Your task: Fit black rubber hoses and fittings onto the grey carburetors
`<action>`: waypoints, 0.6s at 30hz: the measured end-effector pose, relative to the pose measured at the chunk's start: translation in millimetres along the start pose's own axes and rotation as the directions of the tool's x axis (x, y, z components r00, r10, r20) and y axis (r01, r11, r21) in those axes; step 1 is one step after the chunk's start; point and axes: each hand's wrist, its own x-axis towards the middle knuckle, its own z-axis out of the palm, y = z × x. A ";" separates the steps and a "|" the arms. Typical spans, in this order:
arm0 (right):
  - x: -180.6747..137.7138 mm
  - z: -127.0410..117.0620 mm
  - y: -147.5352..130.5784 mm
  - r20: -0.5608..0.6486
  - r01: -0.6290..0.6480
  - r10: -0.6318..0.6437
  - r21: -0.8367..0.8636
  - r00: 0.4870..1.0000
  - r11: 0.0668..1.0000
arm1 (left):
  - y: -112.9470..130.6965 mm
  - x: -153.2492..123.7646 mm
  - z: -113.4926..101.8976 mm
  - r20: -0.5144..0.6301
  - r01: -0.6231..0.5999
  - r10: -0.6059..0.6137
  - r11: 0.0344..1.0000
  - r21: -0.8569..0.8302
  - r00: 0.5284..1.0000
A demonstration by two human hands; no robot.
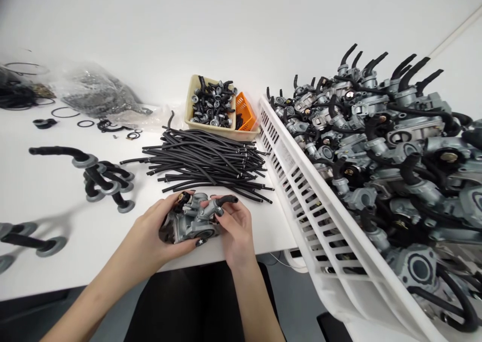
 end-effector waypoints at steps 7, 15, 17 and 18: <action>-0.3 3.1 -0.7 -0.037 -0.001 0.000 -0.032 0.999 0.999 | -0.7 0.2 0.6 -0.012 -0.023 0.023 1.000 0.016 1.000; 1.2 -1.2 3.9 -0.068 0.007 -0.014 -0.095 0.998 0.995 | 0.6 -0.6 1.0 -0.015 -0.018 0.018 1.000 0.017 1.000; 0.9 -0.5 4.3 -0.082 0.014 -0.023 -0.109 0.996 0.994 | 0.1 -0.5 1.7 -0.014 -0.028 0.029 0.999 0.036 0.999; 0.7 0.0 4.2 -0.083 0.014 -0.023 -0.113 0.996 0.994 | -0.3 -0.3 2.0 -0.010 -0.032 0.032 0.998 0.046 0.999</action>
